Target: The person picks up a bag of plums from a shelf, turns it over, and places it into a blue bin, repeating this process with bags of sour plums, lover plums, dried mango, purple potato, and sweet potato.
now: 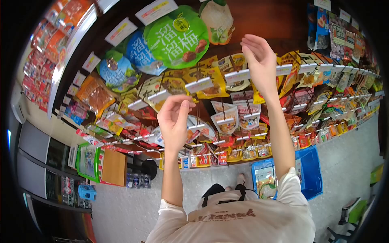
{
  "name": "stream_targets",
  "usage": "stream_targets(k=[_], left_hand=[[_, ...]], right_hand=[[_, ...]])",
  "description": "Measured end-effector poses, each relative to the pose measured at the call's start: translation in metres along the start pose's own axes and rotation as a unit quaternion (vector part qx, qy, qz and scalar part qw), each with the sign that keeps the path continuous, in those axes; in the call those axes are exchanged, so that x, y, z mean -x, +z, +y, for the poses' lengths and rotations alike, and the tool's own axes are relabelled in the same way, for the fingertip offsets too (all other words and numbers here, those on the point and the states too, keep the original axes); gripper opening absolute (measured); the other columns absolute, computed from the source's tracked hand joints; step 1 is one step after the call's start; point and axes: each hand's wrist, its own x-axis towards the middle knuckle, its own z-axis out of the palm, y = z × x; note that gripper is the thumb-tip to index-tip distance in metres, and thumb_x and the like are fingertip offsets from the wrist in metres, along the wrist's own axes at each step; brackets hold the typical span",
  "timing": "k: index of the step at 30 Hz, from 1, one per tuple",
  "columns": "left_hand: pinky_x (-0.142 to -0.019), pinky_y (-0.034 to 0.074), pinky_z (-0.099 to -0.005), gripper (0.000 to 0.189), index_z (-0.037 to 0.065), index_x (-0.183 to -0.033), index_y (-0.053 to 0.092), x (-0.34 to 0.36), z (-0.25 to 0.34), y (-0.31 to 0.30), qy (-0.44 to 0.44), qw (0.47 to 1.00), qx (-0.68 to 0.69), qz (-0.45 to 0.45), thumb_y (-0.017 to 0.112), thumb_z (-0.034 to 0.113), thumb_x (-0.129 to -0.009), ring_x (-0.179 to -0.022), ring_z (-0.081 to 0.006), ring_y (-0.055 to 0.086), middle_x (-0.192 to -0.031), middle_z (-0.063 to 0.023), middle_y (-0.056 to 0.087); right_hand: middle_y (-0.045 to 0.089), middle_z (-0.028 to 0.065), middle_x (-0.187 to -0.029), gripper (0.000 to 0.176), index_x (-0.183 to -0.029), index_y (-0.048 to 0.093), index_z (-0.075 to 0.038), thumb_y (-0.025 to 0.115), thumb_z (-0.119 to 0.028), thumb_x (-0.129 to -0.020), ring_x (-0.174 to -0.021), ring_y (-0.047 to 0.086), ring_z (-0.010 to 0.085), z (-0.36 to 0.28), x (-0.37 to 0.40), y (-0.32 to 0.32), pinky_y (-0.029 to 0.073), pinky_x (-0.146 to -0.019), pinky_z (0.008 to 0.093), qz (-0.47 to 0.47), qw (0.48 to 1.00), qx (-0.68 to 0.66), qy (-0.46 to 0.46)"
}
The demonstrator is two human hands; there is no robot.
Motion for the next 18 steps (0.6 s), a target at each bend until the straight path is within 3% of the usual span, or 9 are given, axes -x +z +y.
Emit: stream_targets(k=[2, 3, 11, 14, 18], left_hand=[[-0.08, 0.051, -0.0276, 0.015, -0.004, -0.106, 0.063, 0.004, 0.007, 0.004, 0.001, 1.0, 0.01, 0.001, 0.057, 0.008, -0.1, -0.086, -0.0139, 0.065, -0.091, -0.0092, 0.068], [-0.08, 0.051, -0.0276, 0.015, -0.004, -0.106, 0.063, 0.014, 0.006, -0.005, 0.056, 0.998, 0.029, 0.022, 0.057, 0.008, -0.1, -0.086, -0.0139, 0.065, -0.091, -0.0092, 0.068], [-0.081, 0.05, -0.027, 0.015, -0.003, -0.105, 0.063, 0.109, 0.022, -0.037, 0.002, 0.996, 0.085, -0.004, 0.057, 0.009, -0.1, -0.086, -0.0122, 0.064, -0.093, -0.0068, 0.067], [-0.08, 0.05, -0.0256, 0.014, -0.001, -0.108, 0.062, 0.161, -0.007, -0.038, -0.068, 0.984, 0.166, -0.009, 0.058, 0.009, -0.1, -0.087, -0.0108, 0.063, -0.094, -0.0052, 0.067], [-0.084, 0.052, -0.0266, 0.023, 0.002, -0.107, 0.063, 0.243, -0.061, -0.016, -0.197, 0.956, 0.214, -0.027, 0.072, -0.001, -0.086, -0.089, -0.0116, 0.064, -0.094, -0.0031, 0.066]], right_hand=[[0.067, 0.0172, -0.116, 0.029, -0.12, 0.058, 0.006, 0.062, -0.004, -0.093, -0.112, 0.065, 0.0238, -0.002, -0.001, -0.002, 0.051, -0.099, 0.0332, -0.015, 1.0, 0.008, 0.004], [0.067, 0.0172, -0.116, 0.029, -0.12, 0.058, 0.006, 0.062, -0.004, -0.093, -0.112, 0.065, 0.0238, -0.024, -0.002, 0.009, 0.051, -0.099, 0.0332, -0.032, 0.998, 0.005, -0.055], [0.07, 0.0084, -0.1, 0.016, -0.107, 0.064, 0.004, 0.062, -0.004, -0.094, -0.094, 0.066, 0.0136, -0.068, 0.136, -0.012, 0.051, -0.086, 0.028, 0.011, 0.998, 0.053, -0.024], [0.07, 0.0078, -0.097, 0.014, -0.106, 0.065, 0.004, 0.062, -0.005, -0.094, -0.092, 0.066, 0.0125, -0.063, 0.219, -0.029, 0.052, -0.084, 0.0282, -0.031, 0.993, 0.105, 0.042], [0.07, 0.0089, -0.095, 0.016, -0.107, 0.065, 0.004, 0.063, -0.005, -0.094, -0.091, 0.066, 0.0128, -0.057, 0.351, -0.067, 0.053, -0.081, 0.0287, -0.112, 0.951, 0.192, 0.216]])
